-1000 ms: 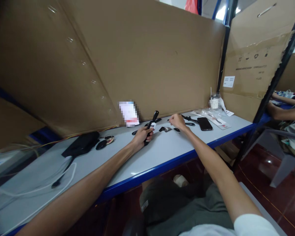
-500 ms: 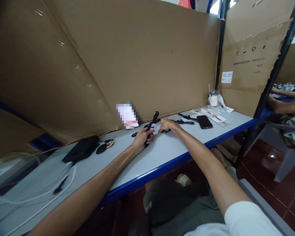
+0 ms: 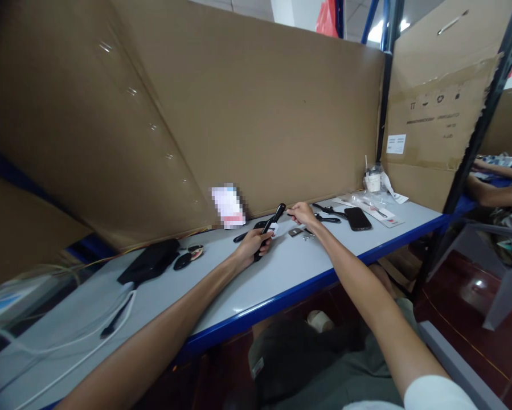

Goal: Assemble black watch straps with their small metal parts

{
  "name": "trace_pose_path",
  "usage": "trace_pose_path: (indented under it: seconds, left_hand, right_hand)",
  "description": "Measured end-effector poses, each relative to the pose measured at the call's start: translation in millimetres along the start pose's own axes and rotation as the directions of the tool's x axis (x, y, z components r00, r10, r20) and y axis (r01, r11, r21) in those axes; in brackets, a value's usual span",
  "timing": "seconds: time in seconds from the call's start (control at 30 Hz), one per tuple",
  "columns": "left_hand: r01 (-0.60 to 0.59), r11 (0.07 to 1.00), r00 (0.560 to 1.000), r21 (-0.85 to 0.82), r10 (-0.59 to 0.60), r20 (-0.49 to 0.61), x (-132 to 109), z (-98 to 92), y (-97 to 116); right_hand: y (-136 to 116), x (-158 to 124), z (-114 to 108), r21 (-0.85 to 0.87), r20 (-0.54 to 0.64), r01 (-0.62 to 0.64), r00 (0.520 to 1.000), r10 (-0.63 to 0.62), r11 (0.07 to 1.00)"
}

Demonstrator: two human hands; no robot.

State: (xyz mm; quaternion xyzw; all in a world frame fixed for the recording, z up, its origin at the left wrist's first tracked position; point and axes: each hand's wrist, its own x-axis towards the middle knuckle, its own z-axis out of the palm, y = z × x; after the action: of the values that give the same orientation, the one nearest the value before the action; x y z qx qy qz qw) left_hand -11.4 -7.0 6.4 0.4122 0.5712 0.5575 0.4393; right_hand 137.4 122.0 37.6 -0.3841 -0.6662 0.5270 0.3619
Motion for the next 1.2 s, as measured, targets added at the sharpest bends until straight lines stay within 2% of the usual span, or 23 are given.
trace_pose_path:
  seconds: [0.1, 0.17, 0.23, 0.33, 0.5, 0.73, 0.83, 0.97, 1.2]
  left_hand:
    - [0.015, 1.000, 1.000, -0.004, -0.015, 0.023, -0.4, -0.2, 2.3]
    - [0.029, 1.000, 0.999, -0.004, -0.029, 0.036, -0.5, -0.5, 3.7]
    - [0.037, 0.999, 0.998, -0.003, -0.037, 0.051, -0.2, -1.2, 4.3]
    - [0.040, 0.999, 0.995, -0.010, -0.039, 0.087, 0.7, -2.5, 4.1]
    - [0.031, 1.000, 0.992, -0.001, -0.031, 0.124, -1.2, -1.9, 4.5]
    - [-0.010, 0.999, 0.992, 0.036, 0.005, 0.126, -7.9, 2.0, 6.9]
    - [-0.029, 0.998, 0.997, 0.047, 0.025, 0.067, -6.1, 4.3, 3.9]
    - [-0.072, 0.996, 0.995, 0.053, 0.076, -0.065, -2.9, 7.5, 0.0]
    - [-0.124, 0.985, 0.985, 0.117, 0.136, -0.106, -3.7, 7.8, -1.1]
  right_hand:
    - [-1.7, -8.5, 4.0, 0.147, 0.203, -0.010, 0.979, -0.020, 0.989]
    - [-0.8, -12.2, 8.6, 0.154, 0.315, -0.039, 0.949, -0.012, 0.987]
    - [0.8, -14.0, 12.2, 0.102, 0.356, -0.049, 0.935, 0.009, 0.994]
    - [2.5, -15.0, 13.6, 0.026, 0.310, -0.049, 0.950, 0.039, 0.998]
    - [3.3, -17.7, 12.5, 0.044, 0.228, -0.041, 0.973, 0.030, 0.998]
    - [2.0, -23.7, 14.0, -0.113, 0.289, 0.022, 0.957, 0.012, 0.993]
    - [0.8, -26.3, 13.9, -0.171, 0.309, 0.079, 0.951, -0.022, 0.982]
    - [0.5, -27.4, 15.3, -0.146, 0.322, 0.087, 0.946, -0.036, 0.985]
    - [2.9, -26.0, 17.4, -0.130, 0.340, 0.101, 0.939, -0.052, 0.986]
